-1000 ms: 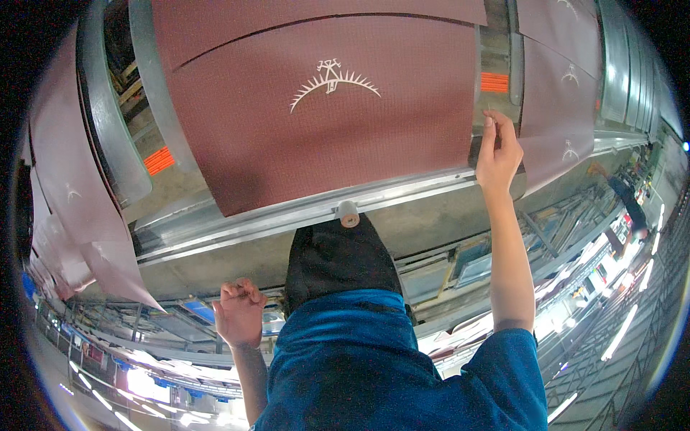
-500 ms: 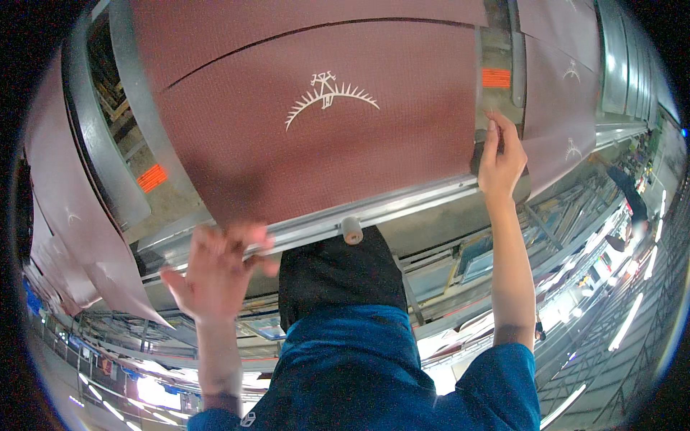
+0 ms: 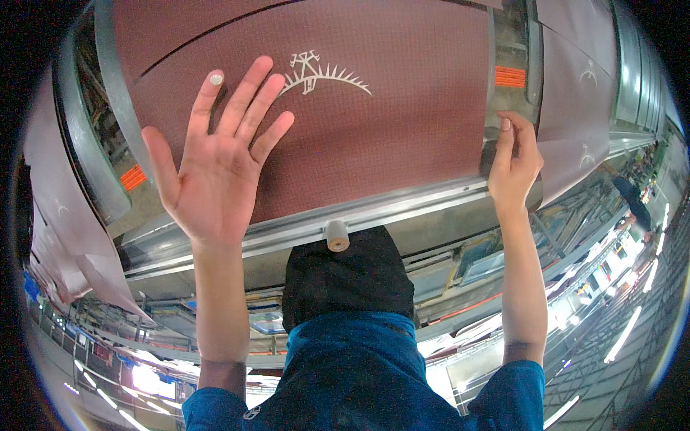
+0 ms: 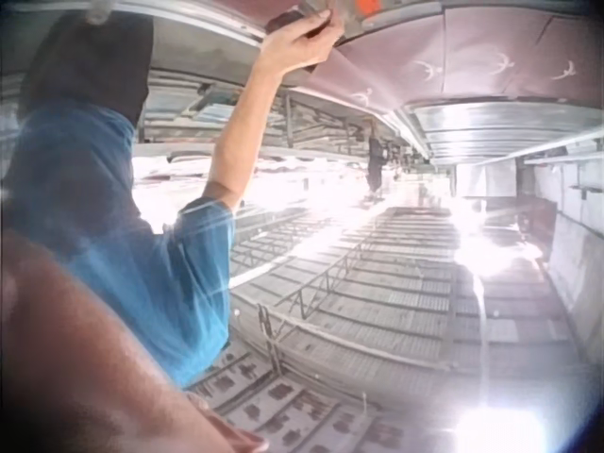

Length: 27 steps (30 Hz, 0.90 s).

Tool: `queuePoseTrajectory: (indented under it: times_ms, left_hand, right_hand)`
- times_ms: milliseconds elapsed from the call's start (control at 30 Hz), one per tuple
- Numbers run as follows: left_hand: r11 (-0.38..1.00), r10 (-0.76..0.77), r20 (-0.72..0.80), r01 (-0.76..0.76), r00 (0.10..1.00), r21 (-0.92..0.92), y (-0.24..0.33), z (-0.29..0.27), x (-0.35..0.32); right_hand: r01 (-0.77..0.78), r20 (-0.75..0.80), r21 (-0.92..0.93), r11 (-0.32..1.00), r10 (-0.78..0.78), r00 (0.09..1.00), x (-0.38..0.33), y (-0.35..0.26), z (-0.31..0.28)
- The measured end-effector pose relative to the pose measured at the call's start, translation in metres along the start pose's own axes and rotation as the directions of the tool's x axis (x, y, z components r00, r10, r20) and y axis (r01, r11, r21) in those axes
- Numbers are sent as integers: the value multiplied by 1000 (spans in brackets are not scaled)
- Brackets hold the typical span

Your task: The person walks along drying racks in a workshop and uses a small stick to pick at white printed logos on maroon surfboard blanks. They repeatedly lift and remove small pieces of the logo from several boards.

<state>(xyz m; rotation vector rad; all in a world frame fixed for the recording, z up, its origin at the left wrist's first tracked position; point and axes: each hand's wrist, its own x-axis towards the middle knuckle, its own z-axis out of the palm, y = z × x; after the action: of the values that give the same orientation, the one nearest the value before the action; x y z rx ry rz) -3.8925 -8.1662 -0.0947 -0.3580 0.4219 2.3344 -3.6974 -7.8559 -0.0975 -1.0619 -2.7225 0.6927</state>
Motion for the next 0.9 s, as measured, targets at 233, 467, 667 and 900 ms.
queuePoseTrajectory:
  times_ms: [233,467,667,900]
  left_hand:
    - [995,-88,87,92,992,-48,27,-6,-74]
    - [959,-86,-99,109,991,261,114,-34,-240]
    - [940,25,-251,63,968,336,207,-64,-345]
    - [937,349,-207,-342,914,72,308,-94,-380]
  right_hand:
    - [70,-48,-73,995,-74,996,7,6,3]
    - [128,-127,-180,975,-152,980,5,-31,-3]
    - [218,-156,179,959,-191,969,-20,-250,102]
    - [636,94,463,617,-748,657,-37,-529,258]
